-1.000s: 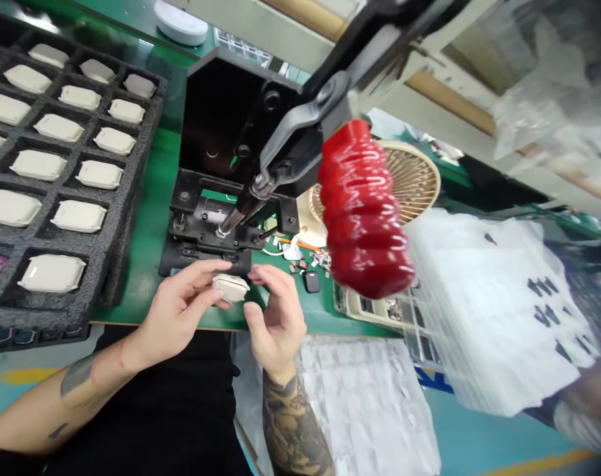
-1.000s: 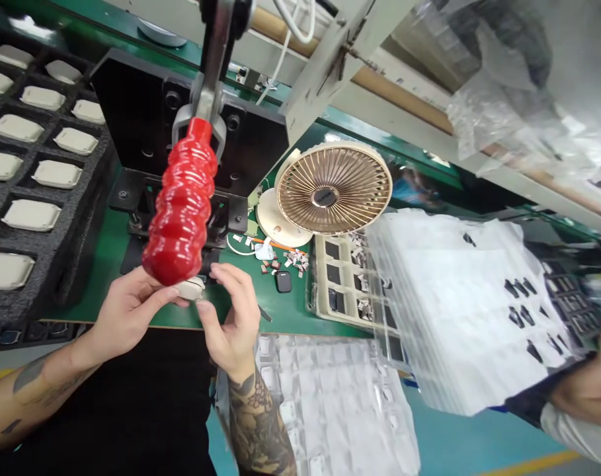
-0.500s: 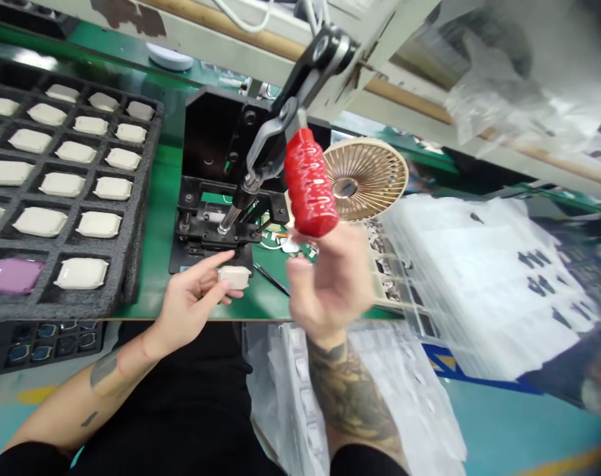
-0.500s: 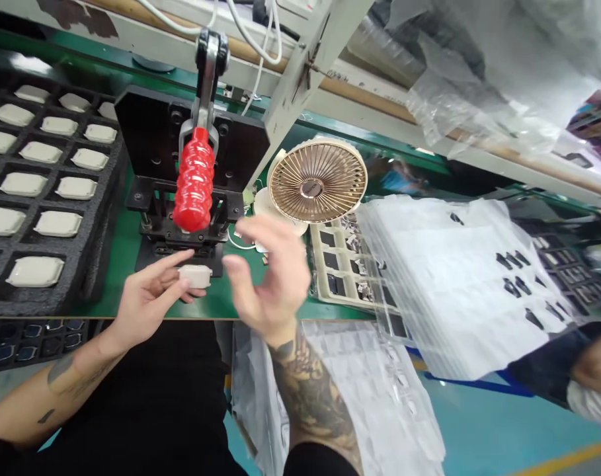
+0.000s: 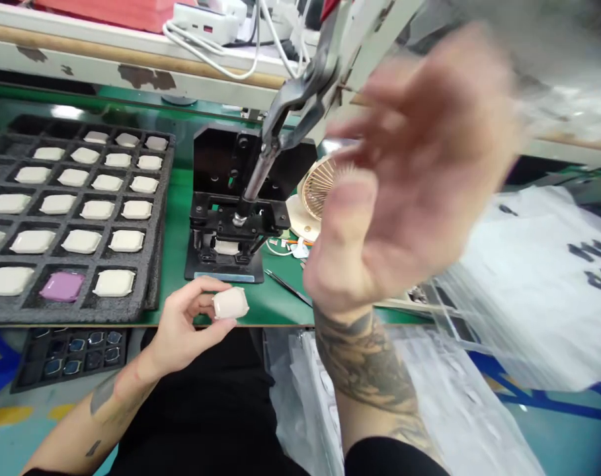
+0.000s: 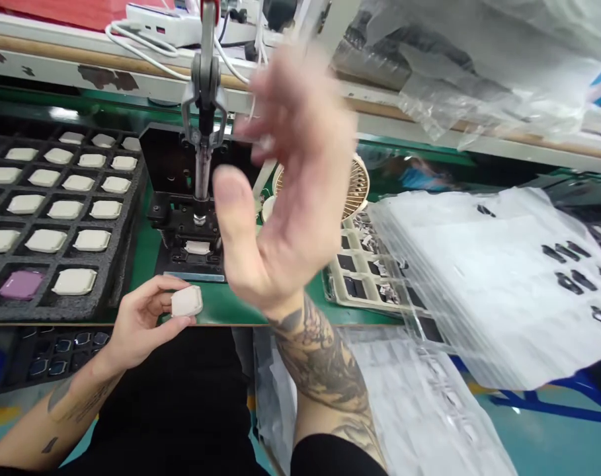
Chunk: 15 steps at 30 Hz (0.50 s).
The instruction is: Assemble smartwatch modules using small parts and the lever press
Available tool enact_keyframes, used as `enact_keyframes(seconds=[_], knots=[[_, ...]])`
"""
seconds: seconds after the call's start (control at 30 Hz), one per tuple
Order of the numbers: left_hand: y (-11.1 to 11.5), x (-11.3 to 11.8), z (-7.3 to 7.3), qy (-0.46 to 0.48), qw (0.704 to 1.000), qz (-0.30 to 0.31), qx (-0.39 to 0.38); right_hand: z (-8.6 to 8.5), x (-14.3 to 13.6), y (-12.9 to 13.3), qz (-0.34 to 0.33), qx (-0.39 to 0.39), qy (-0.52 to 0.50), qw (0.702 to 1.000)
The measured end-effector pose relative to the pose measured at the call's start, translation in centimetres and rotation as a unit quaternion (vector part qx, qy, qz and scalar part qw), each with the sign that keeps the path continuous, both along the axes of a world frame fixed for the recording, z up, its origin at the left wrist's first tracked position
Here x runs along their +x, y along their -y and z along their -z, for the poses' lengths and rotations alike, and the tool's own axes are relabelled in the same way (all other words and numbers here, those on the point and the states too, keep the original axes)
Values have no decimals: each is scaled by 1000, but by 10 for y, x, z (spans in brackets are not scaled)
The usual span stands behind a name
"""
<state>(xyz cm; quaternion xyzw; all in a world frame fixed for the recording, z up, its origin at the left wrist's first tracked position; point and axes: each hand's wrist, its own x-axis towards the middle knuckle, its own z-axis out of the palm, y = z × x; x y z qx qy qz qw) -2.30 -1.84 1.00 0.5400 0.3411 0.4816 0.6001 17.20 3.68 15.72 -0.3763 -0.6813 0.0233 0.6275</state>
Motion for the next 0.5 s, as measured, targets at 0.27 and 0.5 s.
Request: enact_keyframes(seconds=[0.27, 0.5], knots=[[6, -12, 9, -159, 962, -106, 197, 151, 11, 1, -38, -180, 316, 931], [10, -13, 6, -207, 939, -128, 243, 158, -2, -23, -22, -249, 298, 921]])
